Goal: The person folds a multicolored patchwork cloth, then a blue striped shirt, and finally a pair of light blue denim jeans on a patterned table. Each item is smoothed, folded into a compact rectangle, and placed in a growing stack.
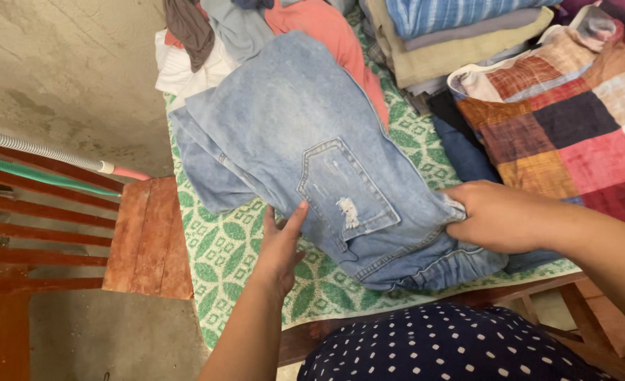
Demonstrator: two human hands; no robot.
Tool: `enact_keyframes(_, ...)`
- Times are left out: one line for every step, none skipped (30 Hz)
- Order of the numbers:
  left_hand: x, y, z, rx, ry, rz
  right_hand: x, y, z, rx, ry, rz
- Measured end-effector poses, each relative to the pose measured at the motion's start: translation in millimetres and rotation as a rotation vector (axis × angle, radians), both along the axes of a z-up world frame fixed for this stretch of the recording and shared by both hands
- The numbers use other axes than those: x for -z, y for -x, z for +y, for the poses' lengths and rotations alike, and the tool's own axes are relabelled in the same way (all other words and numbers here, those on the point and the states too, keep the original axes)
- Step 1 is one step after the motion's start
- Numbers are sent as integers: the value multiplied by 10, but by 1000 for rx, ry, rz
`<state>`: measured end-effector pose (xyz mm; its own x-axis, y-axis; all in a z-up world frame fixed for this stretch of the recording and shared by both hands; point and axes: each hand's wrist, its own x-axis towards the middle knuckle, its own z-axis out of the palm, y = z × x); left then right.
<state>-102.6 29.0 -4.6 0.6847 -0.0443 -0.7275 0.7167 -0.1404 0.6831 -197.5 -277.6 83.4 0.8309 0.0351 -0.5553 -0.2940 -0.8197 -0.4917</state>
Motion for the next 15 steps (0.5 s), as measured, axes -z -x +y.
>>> enact_keyframes(44,21,12,-4,35,24,-31,14,-25,-50,25,9)
enact_keyframes(94,46,27,-8,70,48,-49,29,-55,-64,-1,9)
enact_keyframes(143,83,43,12,110,17,-60,39,-95,-80,-25,7)
enact_keyframes(188,131,58,31,151,-16,-58,48,-138,-96,-50,4)
enact_keyframes(229,173,60,50,191,-48,-38,59,-177,-77,-47,5)
enact_keyframes(260,224,61,10,244,-43,-5,68,-211,-58,-43,5)
enact_keyframes(273,302,72,-29,295,-38,37,79,-240,-38,-42,5)
enact_keyframes(276,377,79,-67,346,-34,83,91,-272,-9,-3,-37)
enact_keyframes(270,460,101,-69,370,-31,138,106,-294,19,34,-77)
enact_keyframes(255,558,127,-71,395,-29,194,117,-314,47,70,-118)
enact_keyframes(232,645,144,-73,418,-28,244,138,-332,108,100,-31)
enact_keyframes(212,726,149,-71,420,-6,291,176,-349,168,130,56)
enact_keyframes(191,817,161,-67,418,20,345,213,-357,228,158,147)
enact_keyframes(174,906,171,-64,417,46,403,239,-357,176,105,-74)
enact_keyframes(160,999,178,-49,441,76,461,277,-345,128,49,-295)
